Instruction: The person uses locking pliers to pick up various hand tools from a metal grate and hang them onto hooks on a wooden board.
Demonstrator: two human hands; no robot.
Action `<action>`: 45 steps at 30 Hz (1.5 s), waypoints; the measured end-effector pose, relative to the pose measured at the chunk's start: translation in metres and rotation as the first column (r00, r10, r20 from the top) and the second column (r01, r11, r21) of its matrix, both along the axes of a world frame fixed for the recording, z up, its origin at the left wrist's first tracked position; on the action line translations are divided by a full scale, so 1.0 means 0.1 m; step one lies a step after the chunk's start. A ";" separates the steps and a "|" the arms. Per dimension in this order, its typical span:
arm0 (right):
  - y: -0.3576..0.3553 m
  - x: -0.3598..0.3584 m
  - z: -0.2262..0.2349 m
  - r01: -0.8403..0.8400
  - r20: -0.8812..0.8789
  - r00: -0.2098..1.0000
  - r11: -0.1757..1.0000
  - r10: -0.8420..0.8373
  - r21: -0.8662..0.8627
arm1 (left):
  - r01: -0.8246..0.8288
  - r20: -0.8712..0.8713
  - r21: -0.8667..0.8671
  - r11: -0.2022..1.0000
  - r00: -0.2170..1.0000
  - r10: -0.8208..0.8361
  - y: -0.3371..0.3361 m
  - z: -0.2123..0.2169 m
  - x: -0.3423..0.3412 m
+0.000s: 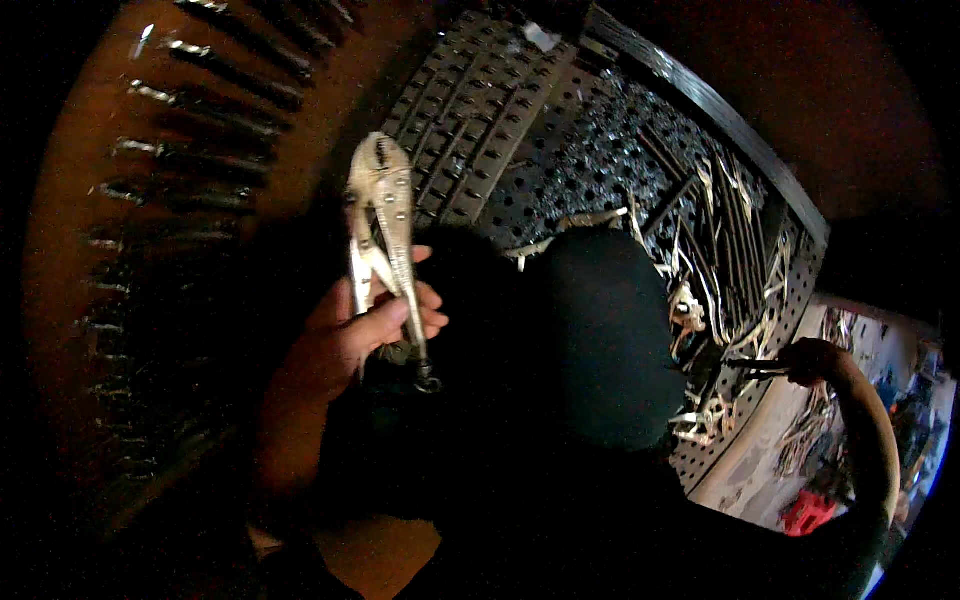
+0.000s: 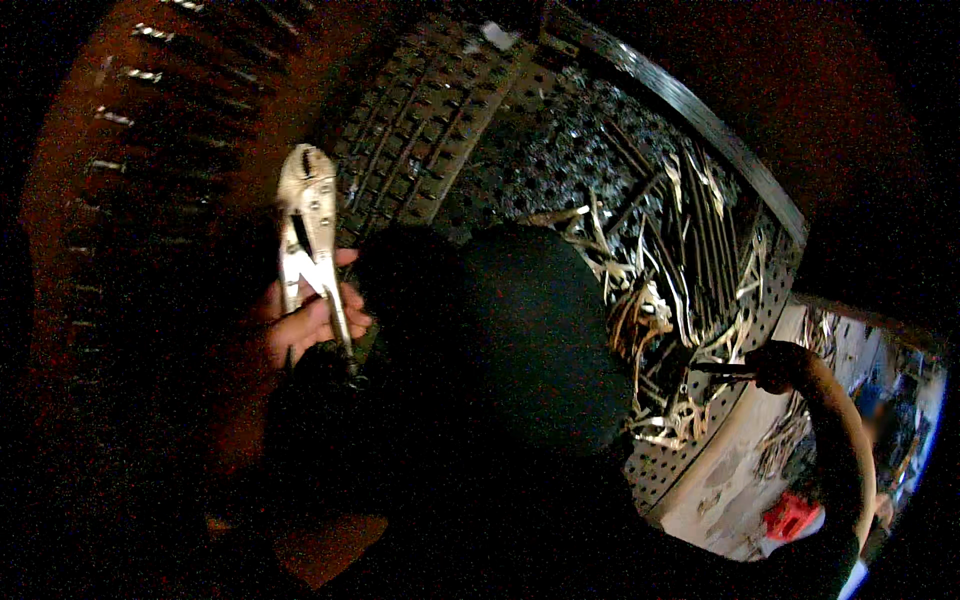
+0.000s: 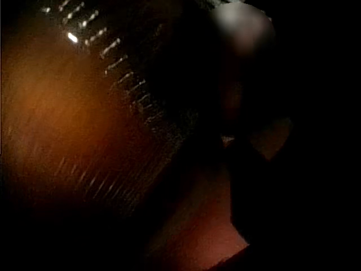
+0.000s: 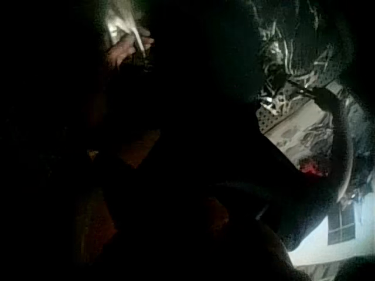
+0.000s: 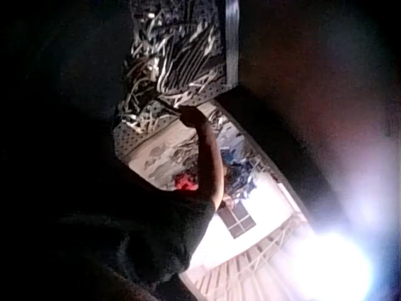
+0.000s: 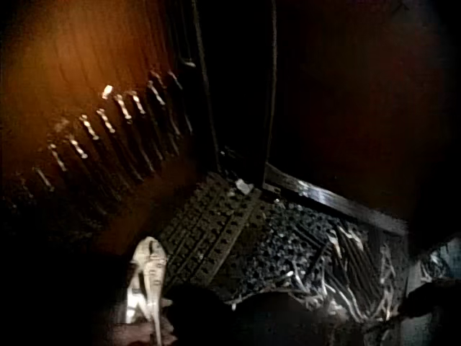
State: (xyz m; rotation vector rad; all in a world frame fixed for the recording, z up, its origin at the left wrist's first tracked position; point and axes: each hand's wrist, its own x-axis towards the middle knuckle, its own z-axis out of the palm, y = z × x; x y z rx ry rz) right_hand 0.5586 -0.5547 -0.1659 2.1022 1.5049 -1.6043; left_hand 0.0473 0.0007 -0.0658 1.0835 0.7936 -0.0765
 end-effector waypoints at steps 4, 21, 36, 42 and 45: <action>0.56 0.10 0.28 -0.485 0.095 0.871 0.874 0.482 0.015 | 0.023 0.071 -0.029 0.999 0.997 -0.021 -0.01 0.11 0.16; 3.68 -1.76 -0.07 0.916 -0.815 -0.030 0.310 -0.579 -0.254 | 0.234 -0.112 -0.054 0.971 0.965 -0.239 0.44 -0.51 0.61; 4.13 -1.74 -0.43 0.942 -0.860 0.170 0.335 -0.481 -0.002 | 0.249 -0.083 -0.187 0.950 0.960 -0.268 0.56 -0.64 1.11; 4.18 -1.69 -0.44 0.906 -0.847 0.312 0.403 -0.431 0.128 | 0.238 -0.068 -0.225 0.945 0.963 -0.259 0.64 -0.65 1.08; 4.22 -1.71 -0.42 0.909 -0.849 0.308 0.395 -0.430 0.129 | 0.216 -0.045 -0.252 0.943 0.971 -0.234 0.69 -0.66 1.06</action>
